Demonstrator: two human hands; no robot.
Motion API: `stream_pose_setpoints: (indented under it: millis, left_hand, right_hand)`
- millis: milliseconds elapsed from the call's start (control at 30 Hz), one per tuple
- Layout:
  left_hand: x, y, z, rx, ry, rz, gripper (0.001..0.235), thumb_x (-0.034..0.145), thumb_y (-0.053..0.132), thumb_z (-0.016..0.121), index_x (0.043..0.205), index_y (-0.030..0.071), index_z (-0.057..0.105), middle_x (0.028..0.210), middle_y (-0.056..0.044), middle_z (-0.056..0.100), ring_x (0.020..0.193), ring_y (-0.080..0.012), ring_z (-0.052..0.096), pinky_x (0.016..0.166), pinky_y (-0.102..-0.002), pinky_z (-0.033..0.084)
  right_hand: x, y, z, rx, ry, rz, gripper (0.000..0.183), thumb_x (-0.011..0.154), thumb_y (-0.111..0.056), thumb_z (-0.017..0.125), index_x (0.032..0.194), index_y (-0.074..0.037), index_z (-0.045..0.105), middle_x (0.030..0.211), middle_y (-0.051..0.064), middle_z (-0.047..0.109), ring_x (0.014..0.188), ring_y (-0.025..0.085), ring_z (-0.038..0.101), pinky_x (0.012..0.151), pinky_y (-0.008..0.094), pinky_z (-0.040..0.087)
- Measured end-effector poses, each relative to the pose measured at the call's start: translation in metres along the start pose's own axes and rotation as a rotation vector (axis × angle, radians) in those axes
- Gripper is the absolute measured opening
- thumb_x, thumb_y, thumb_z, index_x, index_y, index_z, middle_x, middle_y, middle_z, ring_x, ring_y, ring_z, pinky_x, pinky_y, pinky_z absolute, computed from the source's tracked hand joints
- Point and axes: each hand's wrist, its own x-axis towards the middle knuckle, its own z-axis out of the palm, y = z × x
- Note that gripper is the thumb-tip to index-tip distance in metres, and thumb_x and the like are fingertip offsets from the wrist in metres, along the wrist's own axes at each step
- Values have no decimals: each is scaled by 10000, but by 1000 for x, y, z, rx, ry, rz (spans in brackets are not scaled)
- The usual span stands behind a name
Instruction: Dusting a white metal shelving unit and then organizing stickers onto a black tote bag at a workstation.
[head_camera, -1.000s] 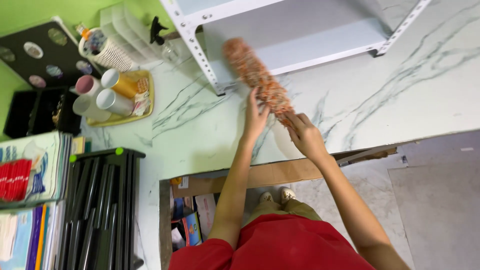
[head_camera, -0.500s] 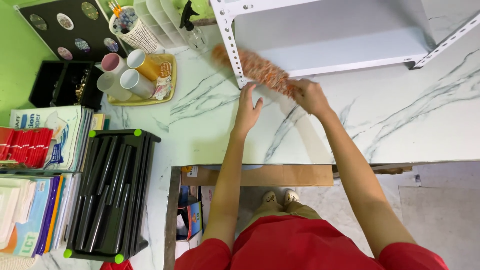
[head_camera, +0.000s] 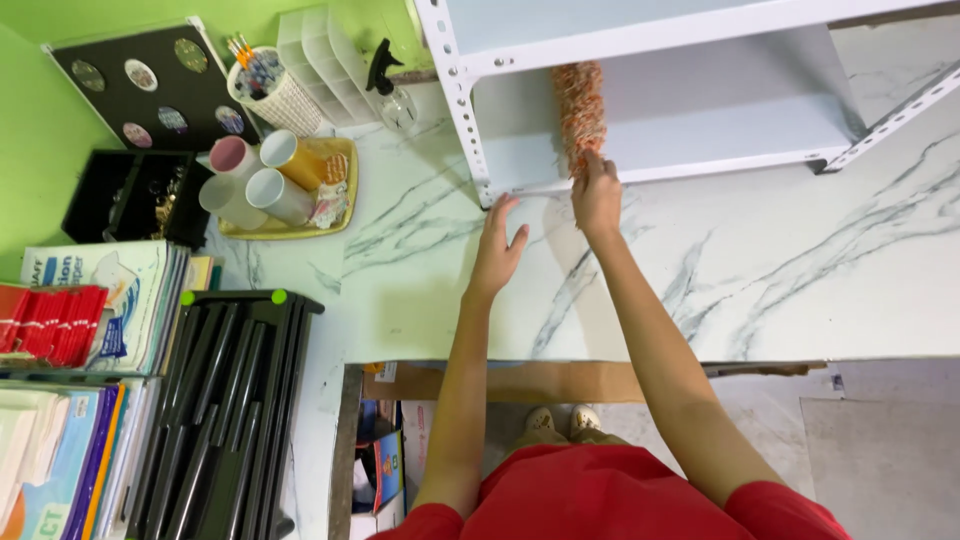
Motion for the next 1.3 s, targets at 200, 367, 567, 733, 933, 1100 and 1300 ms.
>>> stream_pose_setpoints:
  millis: [200, 367, 567, 733, 933, 1100, 1300]
  left_hand:
    - [0, -4, 3, -10, 8, 34, 441, 1010, 112, 647, 1427, 67, 511, 1541, -165, 501, 1448, -366, 482, 1207, -451, 382]
    - [0, 19, -11, -143, -18, -147, 448, 996, 116, 638, 1420, 105, 495, 1529, -101, 513, 1325, -294, 569, 1063, -445, 470]
    - [-2, 25, -21, -120, -19, -174, 405, 1004, 122, 634, 1393, 101, 521, 1499, -87, 548, 1284, -282, 597, 1042, -434, 488]
    - [-2, 31, -19, -127, -17, -152, 408, 1003, 132, 632, 1394, 104, 518, 1501, -95, 536, 1299, -279, 585, 1047, -433, 478]
    - [11, 34, 1, -81, -59, -27, 393, 1020, 128, 623, 1387, 47, 508, 1451, -141, 569, 1369, -345, 538, 1150, -433, 421]
    - [31, 29, 19, -3, -69, 71, 411, 1007, 118, 631, 1386, 22, 505, 1466, -190, 535, 1397, -376, 483, 1171, -444, 388]
    - [38, 31, 38, 15, -106, 45, 422, 1011, 122, 634, 1399, 36, 491, 1488, -192, 515, 1415, -375, 470, 1170, -440, 385]
  right_hand:
    - [4, 2, 42, -15, -213, -81, 335, 934, -33, 650, 1267, -66, 673, 1043, 250, 662, 894, 461, 681, 797, 517, 568]
    - [18, -45, 16, -141, -121, 84, 373, 929, 9, 568, 1300, -18, 596, 1134, 296, 608, 838, 498, 668, 714, 543, 565]
    - [27, -30, 53, -195, -320, -38, 329, 927, -20, 588, 1247, -88, 623, 1137, 268, 607, 904, 483, 683, 763, 541, 574]
    - [31, -50, 18, -302, -282, 61, 322, 914, 19, 582, 1230, -36, 614, 1133, 275, 596, 858, 499, 680, 722, 556, 563]
    - [46, -41, 39, -273, -368, -101, 284, 875, -13, 605, 1146, -76, 662, 1156, 266, 602, 845, 472, 697, 721, 510, 584]
    - [51, 22, 19, -254, -320, -50, 372, 931, -3, 571, 1259, -140, 683, 1165, 257, 626, 898, 481, 682, 785, 550, 560]
    - [73, 119, -63, -391, -46, 222, 263, 999, -55, 571, 1256, -35, 622, 1122, 262, 634, 933, 461, 678, 790, 525, 572]
